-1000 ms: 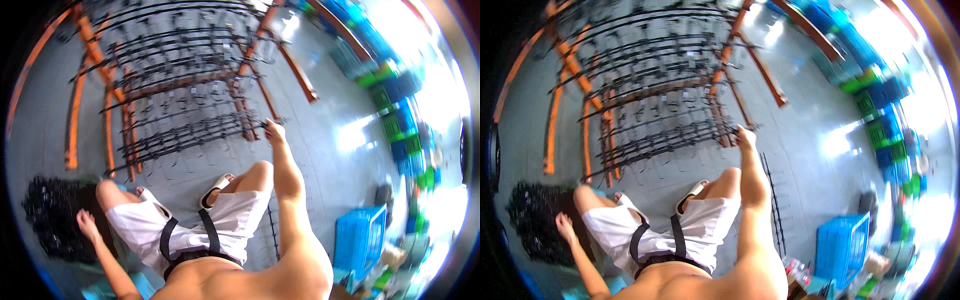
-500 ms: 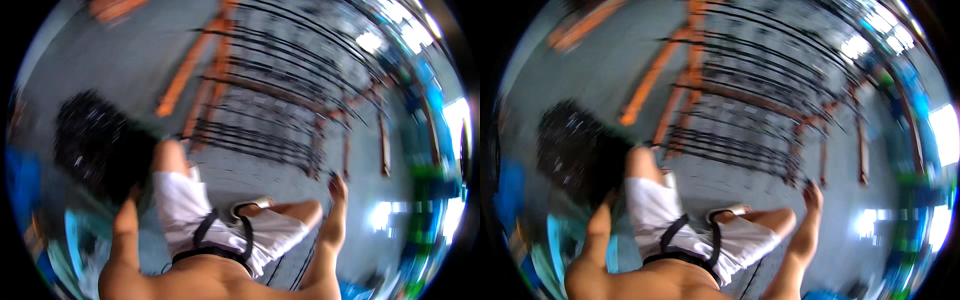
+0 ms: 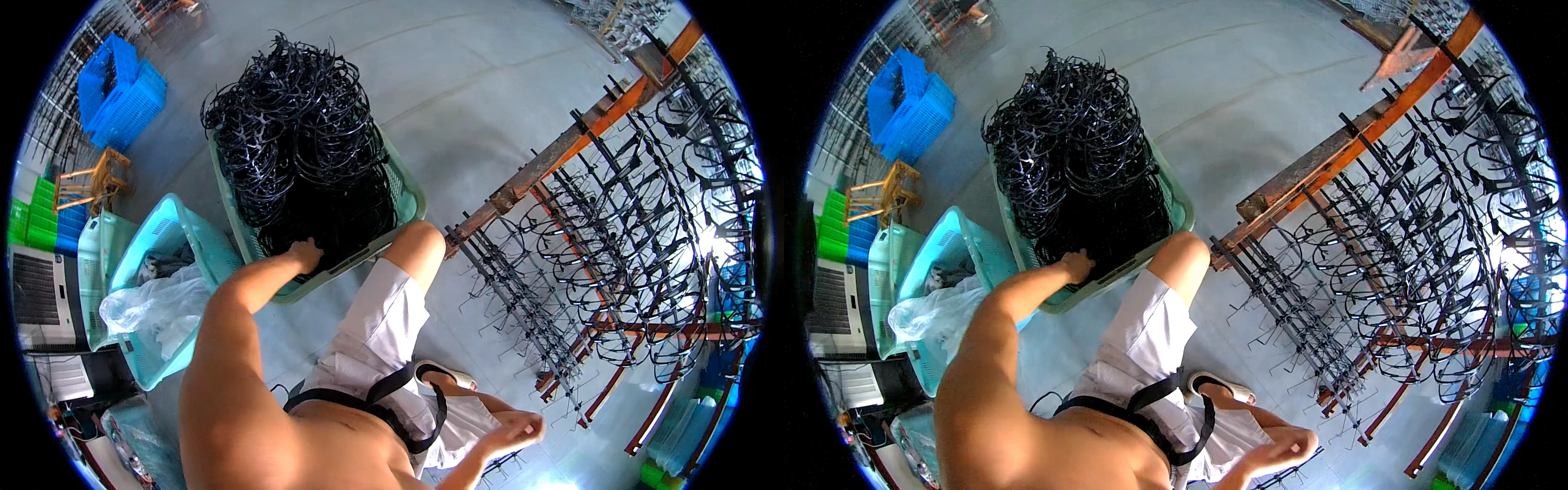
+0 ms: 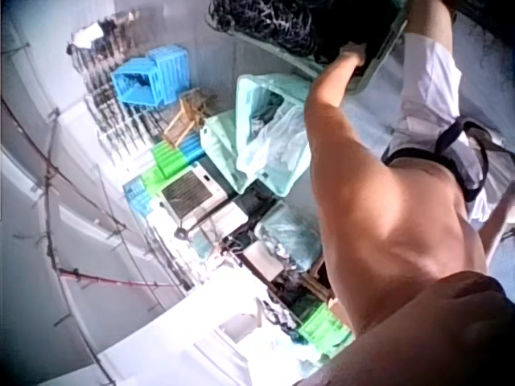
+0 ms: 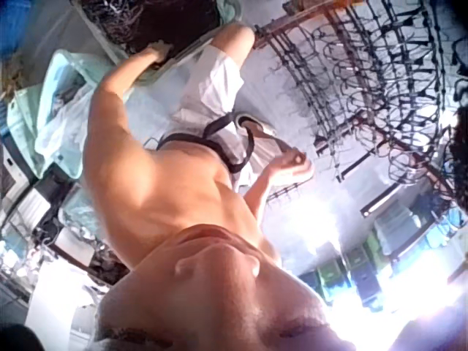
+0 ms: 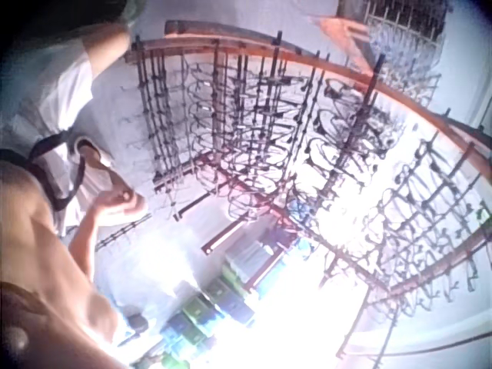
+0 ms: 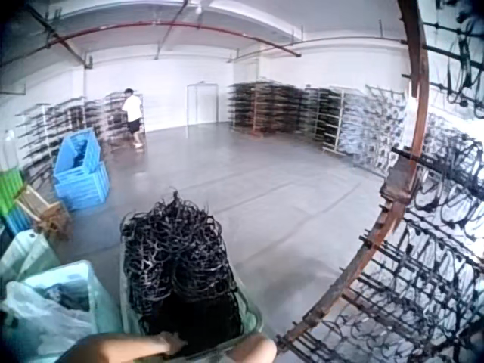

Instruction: The person sits on a stool and repeatedly picks up black plastic hangers from a nearby bin, then attaches them one by one to a multi-tiered metal rack. The person handles the hangers by hand and places them onto the rack's horizontal bars.

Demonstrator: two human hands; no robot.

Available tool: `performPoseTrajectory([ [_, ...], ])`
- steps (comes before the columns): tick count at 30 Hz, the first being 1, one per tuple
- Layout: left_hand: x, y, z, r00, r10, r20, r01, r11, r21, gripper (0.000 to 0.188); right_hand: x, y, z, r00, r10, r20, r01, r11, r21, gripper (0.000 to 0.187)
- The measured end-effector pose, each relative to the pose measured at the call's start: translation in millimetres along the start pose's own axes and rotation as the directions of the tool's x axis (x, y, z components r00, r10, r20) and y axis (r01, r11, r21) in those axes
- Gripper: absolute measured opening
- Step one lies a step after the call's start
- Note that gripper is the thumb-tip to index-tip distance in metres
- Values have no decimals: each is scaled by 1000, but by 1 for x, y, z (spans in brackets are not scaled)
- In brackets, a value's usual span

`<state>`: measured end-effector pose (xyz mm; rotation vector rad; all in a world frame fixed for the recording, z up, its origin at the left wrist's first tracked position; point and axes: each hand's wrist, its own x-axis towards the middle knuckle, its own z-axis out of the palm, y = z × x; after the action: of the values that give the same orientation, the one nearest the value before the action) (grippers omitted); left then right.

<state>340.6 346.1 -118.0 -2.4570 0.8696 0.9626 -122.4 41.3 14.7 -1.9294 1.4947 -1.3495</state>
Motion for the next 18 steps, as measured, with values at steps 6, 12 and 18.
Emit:
performPoseTrajectory([
  [6,-15,19,-145,531,8,-847,55,997,44,81,-48,-58,58,773,-14,634,-294,878,377,36],
  [12,73,-38,-138,515,189,-836,188,927,325,21,-33,-95,83,663,-63,746,-370,839,399,35],
  [18,7,-20,-191,817,72,-573,-82,997,8,25,-24,-133,113,512,-109,852,-367,869,331,25],
])
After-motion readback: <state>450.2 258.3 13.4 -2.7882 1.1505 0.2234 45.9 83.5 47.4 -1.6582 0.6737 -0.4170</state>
